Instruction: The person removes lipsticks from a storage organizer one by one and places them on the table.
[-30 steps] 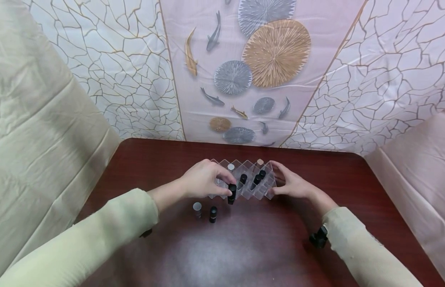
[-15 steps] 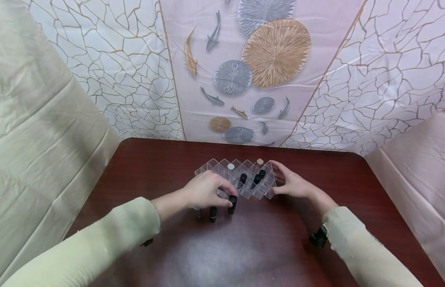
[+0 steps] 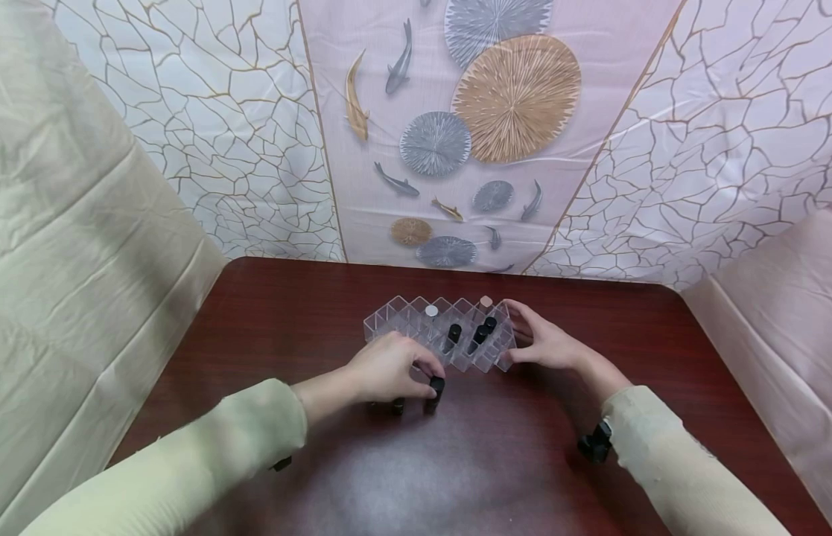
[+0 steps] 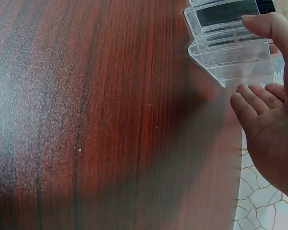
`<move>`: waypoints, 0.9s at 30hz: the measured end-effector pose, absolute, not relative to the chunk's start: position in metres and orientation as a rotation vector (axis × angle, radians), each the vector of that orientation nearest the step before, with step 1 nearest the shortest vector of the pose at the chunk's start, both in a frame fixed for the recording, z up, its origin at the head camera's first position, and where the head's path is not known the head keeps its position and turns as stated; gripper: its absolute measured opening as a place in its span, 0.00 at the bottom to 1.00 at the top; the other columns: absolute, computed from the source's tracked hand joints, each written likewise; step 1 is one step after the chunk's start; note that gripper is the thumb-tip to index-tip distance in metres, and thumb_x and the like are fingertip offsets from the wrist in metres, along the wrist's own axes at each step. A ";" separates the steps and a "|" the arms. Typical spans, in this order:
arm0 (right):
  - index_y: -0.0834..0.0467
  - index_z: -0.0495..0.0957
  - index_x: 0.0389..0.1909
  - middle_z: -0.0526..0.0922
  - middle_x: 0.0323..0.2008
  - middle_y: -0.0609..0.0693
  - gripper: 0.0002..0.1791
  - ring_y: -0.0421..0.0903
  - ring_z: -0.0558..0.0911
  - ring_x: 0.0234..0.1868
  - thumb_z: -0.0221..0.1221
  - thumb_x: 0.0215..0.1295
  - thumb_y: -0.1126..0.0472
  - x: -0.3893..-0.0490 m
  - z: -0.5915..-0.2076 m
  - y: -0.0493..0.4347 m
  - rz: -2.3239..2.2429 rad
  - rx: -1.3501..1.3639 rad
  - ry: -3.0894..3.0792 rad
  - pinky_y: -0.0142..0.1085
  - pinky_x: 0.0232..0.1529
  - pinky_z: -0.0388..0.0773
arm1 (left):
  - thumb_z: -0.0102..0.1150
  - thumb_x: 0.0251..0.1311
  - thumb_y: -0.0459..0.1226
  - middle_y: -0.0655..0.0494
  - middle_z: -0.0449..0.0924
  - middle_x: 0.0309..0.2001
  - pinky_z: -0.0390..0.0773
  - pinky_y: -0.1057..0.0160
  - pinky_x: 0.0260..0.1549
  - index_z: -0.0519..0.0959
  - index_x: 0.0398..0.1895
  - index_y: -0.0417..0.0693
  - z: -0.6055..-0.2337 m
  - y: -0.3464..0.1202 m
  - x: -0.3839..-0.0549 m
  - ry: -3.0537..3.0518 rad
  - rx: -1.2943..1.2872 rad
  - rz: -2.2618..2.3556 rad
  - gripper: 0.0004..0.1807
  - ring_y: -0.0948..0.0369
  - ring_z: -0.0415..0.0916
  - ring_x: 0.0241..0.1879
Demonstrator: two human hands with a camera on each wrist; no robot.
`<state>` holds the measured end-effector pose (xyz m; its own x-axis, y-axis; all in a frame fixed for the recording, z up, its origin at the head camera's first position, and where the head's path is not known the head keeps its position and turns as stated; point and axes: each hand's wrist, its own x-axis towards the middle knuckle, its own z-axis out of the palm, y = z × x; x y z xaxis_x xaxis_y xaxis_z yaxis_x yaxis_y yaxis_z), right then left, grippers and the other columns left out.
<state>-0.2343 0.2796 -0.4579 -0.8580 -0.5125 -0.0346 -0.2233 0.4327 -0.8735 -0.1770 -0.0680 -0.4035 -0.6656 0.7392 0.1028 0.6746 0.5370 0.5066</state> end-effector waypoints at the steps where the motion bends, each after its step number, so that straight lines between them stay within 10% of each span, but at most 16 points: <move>1: 0.72 0.44 0.82 0.53 0.80 0.75 0.55 0.75 0.59 0.78 0.70 0.63 0.71 -0.234 -0.458 0.280 -1.394 -0.635 2.394 0.61 0.76 0.59 | 0.80 0.57 0.42 0.70 0.92 0.41 0.80 0.67 0.41 0.93 0.44 0.61 -0.404 -0.068 -0.176 2.647 1.214 0.785 0.11 0.70 0.87 0.44; 27: 0.70 0.44 0.83 0.52 0.80 0.74 0.54 0.76 0.59 0.78 0.68 0.63 0.73 -0.232 -0.456 0.279 -1.402 -0.626 2.374 0.64 0.75 0.60 | 0.81 0.55 0.41 0.69 0.91 0.38 0.80 0.65 0.37 0.92 0.43 0.59 -0.416 -0.070 -0.169 2.672 1.210 0.740 0.12 0.59 0.88 0.42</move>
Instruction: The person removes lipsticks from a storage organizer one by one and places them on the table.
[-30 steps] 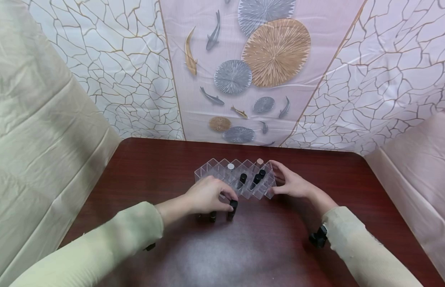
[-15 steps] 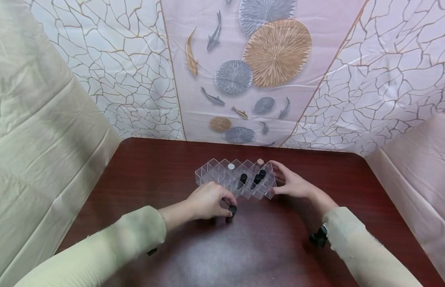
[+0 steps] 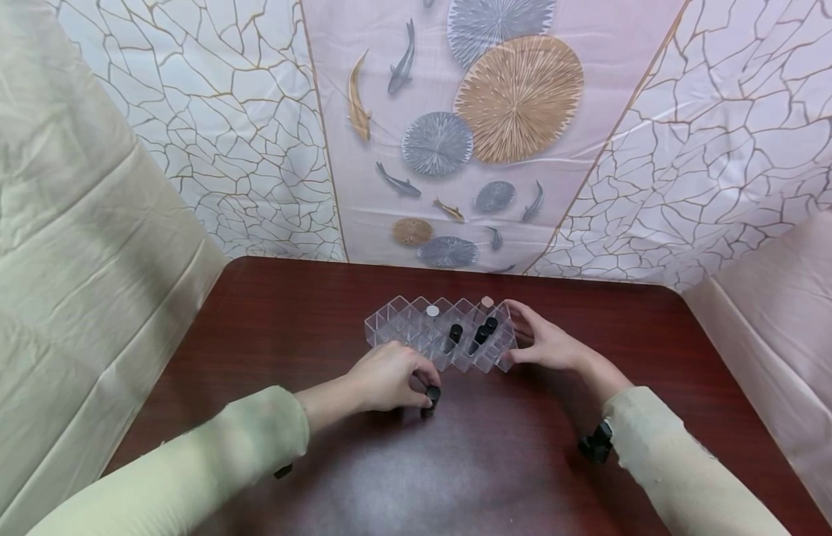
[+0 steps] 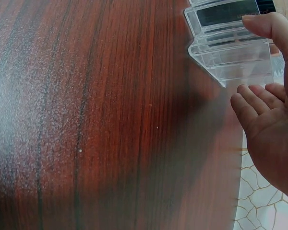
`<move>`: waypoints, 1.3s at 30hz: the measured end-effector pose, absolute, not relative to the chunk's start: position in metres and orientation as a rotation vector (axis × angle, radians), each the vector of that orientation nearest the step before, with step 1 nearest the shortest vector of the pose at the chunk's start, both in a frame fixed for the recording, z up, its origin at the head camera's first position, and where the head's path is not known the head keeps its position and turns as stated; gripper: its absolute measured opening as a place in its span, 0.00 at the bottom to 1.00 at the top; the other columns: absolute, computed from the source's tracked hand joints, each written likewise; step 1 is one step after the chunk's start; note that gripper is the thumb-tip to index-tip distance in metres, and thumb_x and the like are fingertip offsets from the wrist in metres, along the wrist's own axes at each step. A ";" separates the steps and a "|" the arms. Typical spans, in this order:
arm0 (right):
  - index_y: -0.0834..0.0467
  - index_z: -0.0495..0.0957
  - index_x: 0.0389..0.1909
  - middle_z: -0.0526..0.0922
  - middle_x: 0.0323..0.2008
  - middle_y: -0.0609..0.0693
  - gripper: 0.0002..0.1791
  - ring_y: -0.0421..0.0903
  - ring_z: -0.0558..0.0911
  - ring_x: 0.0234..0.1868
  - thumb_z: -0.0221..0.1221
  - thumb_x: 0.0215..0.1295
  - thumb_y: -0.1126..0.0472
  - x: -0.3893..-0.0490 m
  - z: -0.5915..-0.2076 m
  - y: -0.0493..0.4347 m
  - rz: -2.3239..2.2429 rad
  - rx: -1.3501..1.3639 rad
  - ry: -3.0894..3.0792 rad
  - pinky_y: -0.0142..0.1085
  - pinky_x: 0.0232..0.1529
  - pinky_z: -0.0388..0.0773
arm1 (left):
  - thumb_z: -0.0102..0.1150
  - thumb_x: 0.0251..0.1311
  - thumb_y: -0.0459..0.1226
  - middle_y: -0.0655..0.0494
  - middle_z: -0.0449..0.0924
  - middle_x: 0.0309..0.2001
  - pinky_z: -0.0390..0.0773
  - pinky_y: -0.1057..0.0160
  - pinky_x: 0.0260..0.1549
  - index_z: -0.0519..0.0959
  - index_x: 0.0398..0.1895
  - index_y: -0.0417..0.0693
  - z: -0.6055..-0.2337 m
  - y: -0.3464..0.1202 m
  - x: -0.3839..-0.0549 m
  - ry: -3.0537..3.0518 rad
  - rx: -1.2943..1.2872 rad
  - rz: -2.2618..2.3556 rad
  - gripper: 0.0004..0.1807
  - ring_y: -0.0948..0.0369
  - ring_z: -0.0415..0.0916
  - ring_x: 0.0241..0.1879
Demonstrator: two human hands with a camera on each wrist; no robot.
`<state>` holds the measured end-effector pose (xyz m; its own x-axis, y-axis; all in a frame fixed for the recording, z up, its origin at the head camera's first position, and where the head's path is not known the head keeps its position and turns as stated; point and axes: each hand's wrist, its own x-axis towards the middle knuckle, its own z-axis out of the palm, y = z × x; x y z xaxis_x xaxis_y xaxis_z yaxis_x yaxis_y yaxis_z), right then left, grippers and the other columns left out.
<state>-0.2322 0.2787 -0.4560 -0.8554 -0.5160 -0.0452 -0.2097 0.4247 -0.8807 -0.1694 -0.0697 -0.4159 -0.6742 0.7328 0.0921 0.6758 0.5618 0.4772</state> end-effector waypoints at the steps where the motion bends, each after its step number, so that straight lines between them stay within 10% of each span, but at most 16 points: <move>1: 0.70 0.44 0.83 0.52 0.80 0.74 0.54 0.76 0.59 0.78 0.68 0.63 0.73 -0.232 -0.456 0.279 -1.402 -0.625 2.375 0.64 0.75 0.59 | 0.81 0.55 0.41 0.69 0.91 0.38 0.80 0.65 0.37 0.92 0.43 0.59 -0.416 -0.070 -0.169 2.671 1.219 0.741 0.12 0.59 0.88 0.42; 39: 0.71 0.42 0.83 0.50 0.81 0.75 0.55 0.77 0.58 0.78 0.69 0.64 0.71 -0.232 -0.456 0.280 -1.406 -0.630 2.362 0.65 0.74 0.59 | 0.83 0.53 0.49 0.68 0.91 0.49 0.83 0.62 0.53 0.91 0.53 0.58 -0.359 -0.083 -0.191 2.680 1.248 0.677 0.23 0.65 0.87 0.51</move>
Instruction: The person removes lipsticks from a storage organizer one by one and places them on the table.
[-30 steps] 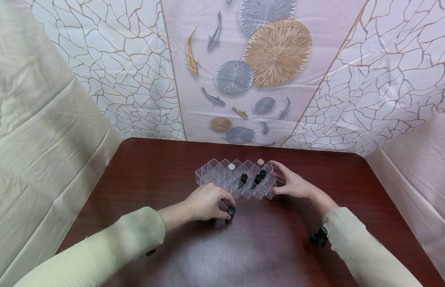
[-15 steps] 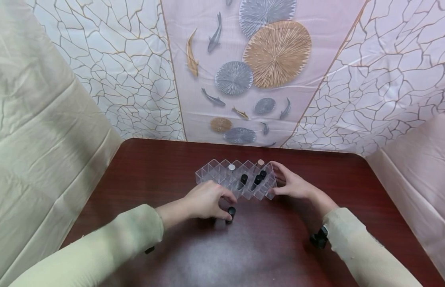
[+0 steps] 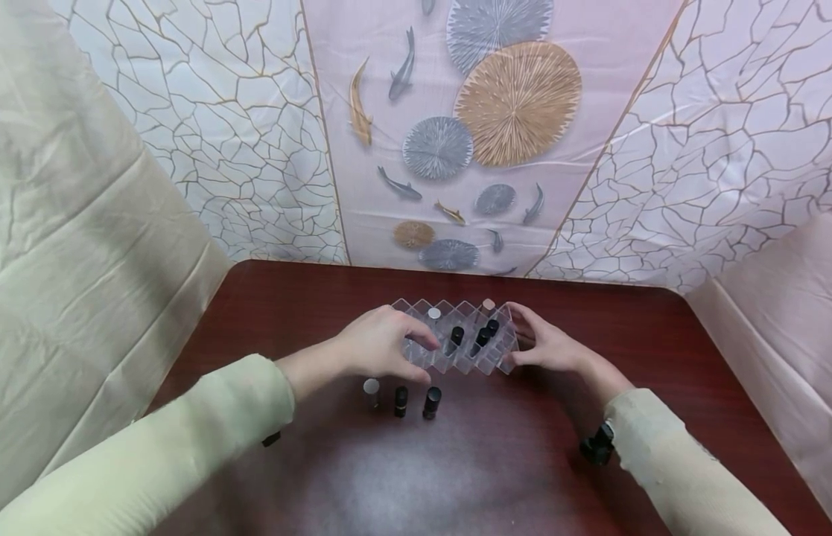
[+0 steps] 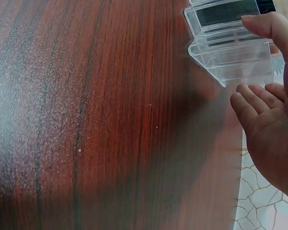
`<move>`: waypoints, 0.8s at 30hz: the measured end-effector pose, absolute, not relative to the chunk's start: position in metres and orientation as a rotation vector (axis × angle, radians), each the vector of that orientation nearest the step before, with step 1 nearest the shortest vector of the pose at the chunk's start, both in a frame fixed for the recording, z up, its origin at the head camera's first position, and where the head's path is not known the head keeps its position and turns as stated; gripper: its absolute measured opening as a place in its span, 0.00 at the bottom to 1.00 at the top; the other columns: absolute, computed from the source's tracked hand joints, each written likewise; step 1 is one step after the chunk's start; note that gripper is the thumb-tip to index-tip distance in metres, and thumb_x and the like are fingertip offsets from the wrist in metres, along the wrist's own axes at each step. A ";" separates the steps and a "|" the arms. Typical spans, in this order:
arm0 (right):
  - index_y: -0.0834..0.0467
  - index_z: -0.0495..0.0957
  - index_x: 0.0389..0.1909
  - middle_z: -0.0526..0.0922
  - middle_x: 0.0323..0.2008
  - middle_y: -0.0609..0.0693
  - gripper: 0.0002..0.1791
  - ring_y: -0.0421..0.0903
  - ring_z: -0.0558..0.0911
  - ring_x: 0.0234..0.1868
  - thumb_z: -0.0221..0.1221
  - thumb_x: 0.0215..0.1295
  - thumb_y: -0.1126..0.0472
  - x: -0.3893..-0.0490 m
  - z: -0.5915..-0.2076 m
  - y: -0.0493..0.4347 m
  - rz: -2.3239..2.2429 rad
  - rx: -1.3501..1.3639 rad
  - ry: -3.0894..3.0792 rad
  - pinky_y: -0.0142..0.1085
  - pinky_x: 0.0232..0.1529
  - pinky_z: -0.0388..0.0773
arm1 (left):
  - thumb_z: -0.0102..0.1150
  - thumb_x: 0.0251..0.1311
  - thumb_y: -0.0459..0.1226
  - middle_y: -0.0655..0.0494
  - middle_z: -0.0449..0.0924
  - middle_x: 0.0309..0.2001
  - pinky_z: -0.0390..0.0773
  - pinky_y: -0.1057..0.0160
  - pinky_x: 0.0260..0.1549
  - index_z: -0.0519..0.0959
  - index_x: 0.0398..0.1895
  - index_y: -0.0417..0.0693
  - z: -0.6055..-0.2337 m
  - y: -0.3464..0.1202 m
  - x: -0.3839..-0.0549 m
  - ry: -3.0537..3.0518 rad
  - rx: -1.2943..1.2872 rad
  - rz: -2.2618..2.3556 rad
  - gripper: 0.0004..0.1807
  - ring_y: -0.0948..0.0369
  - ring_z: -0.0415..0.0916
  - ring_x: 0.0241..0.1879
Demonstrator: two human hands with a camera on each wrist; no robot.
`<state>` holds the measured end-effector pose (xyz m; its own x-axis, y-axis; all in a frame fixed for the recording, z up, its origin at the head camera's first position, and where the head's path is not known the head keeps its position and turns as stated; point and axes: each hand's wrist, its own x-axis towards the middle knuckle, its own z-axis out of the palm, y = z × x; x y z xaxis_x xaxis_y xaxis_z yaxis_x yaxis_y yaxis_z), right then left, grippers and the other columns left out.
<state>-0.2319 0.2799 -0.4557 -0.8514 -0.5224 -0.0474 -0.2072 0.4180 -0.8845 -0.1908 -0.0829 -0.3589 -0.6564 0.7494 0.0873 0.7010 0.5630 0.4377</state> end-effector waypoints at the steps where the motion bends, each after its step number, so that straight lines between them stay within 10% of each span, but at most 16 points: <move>1: 0.70 0.42 0.83 0.49 0.81 0.75 0.56 0.77 0.58 0.78 0.69 0.63 0.71 -0.232 -0.456 0.280 -1.406 -0.629 2.363 0.65 0.74 0.59 | 0.83 0.53 0.49 0.68 0.91 0.49 0.82 0.62 0.53 0.91 0.53 0.58 -0.356 -0.083 -0.193 2.683 1.250 0.673 0.23 0.64 0.87 0.52; 24: 0.71 0.43 0.82 0.50 0.80 0.75 0.56 0.77 0.58 0.78 0.69 0.63 0.71 -0.233 -0.456 0.281 -1.414 -0.643 2.354 0.65 0.74 0.58 | 0.84 0.53 0.49 0.63 0.91 0.50 0.82 0.60 0.54 0.90 0.56 0.55 -0.339 -0.077 -0.240 2.728 1.167 0.719 0.26 0.63 0.87 0.53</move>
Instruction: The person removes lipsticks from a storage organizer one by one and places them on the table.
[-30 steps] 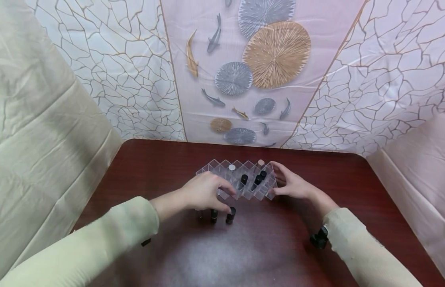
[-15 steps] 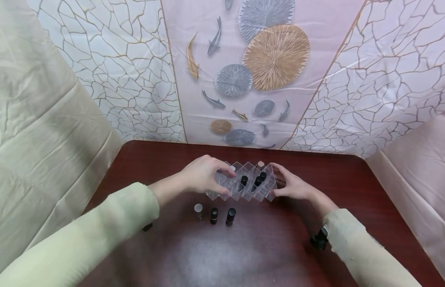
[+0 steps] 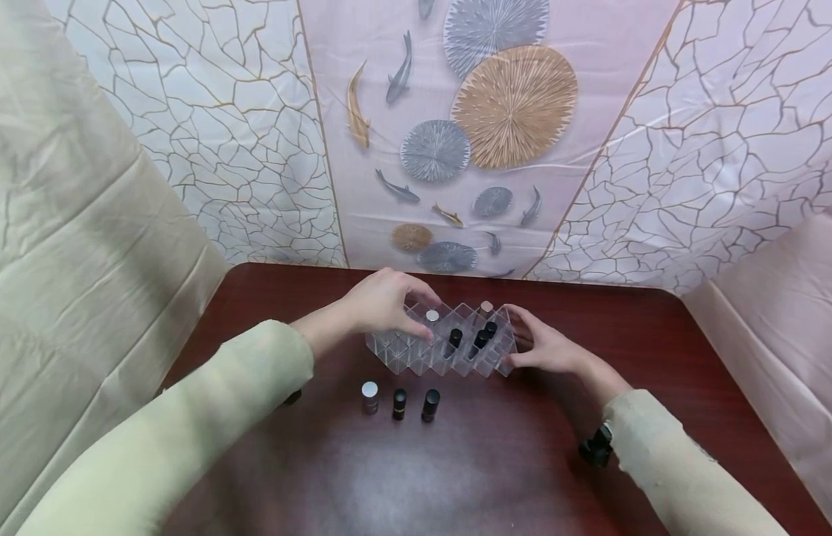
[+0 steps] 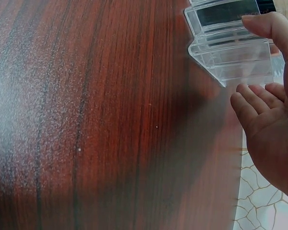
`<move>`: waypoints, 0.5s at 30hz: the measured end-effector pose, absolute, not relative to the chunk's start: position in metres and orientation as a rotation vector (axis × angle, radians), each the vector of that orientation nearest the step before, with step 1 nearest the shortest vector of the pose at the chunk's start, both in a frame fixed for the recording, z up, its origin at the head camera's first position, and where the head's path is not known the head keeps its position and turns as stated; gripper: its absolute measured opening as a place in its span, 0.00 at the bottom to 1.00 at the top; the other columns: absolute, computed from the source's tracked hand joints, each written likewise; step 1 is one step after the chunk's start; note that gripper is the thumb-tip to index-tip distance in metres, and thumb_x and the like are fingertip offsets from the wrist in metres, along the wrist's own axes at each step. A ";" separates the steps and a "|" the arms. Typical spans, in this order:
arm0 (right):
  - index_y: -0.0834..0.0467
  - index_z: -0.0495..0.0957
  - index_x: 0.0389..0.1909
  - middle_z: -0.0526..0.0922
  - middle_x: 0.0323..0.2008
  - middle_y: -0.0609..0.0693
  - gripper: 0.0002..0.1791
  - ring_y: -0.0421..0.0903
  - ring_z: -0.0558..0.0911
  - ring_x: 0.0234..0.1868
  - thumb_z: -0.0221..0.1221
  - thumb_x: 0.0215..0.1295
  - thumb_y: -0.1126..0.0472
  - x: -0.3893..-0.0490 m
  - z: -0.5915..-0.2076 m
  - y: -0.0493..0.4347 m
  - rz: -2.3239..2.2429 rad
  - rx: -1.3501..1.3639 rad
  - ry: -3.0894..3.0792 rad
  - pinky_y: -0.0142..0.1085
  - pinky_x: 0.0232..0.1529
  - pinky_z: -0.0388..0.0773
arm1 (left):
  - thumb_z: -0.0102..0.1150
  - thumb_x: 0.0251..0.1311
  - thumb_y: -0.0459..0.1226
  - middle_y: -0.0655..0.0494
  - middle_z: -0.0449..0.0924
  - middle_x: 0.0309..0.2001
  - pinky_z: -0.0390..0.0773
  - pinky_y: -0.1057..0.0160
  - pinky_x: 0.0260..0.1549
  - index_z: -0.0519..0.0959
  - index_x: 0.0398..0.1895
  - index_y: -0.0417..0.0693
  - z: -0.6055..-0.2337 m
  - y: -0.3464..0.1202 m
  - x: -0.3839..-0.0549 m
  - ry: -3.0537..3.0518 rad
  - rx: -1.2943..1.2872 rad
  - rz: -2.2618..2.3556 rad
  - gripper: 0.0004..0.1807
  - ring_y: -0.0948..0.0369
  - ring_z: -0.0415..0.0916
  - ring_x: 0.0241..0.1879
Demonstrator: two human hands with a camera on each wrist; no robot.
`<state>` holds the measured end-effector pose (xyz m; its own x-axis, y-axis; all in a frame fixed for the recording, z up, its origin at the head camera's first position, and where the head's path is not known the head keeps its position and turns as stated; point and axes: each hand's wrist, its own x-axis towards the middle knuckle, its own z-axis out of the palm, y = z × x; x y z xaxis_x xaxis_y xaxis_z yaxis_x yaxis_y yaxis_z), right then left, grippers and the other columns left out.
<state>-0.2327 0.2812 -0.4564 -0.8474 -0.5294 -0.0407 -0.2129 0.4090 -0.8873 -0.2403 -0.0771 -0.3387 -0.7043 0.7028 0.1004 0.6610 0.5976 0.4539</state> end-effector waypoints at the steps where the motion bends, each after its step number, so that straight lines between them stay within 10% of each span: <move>1: 0.71 0.43 0.82 0.51 0.80 0.75 0.56 0.77 0.58 0.78 0.69 0.63 0.71 -0.233 -0.457 0.281 -1.414 -0.643 2.354 0.65 0.74 0.58 | 0.84 0.53 0.49 0.62 0.91 0.51 0.82 0.59 0.55 0.89 0.57 0.55 -0.339 -0.077 -0.243 2.727 1.160 0.722 0.27 0.62 0.87 0.54; 15: 0.71 0.44 0.82 0.51 0.81 0.75 0.55 0.76 0.58 0.78 0.70 0.63 0.71 -0.233 -0.457 0.281 -1.409 -0.636 2.367 0.64 0.75 0.59 | 0.83 0.54 0.48 0.57 0.90 0.54 0.77 0.58 0.64 0.89 0.58 0.50 -0.338 -0.073 -0.276 2.728 1.110 0.741 0.28 0.59 0.84 0.60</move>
<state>-0.2328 0.2809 -0.4569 -0.8522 -0.5217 -0.0398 -0.2136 0.4163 -0.8838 -0.2760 -0.0732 -0.3381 -0.7281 0.6803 0.0844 0.6296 0.6149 0.4749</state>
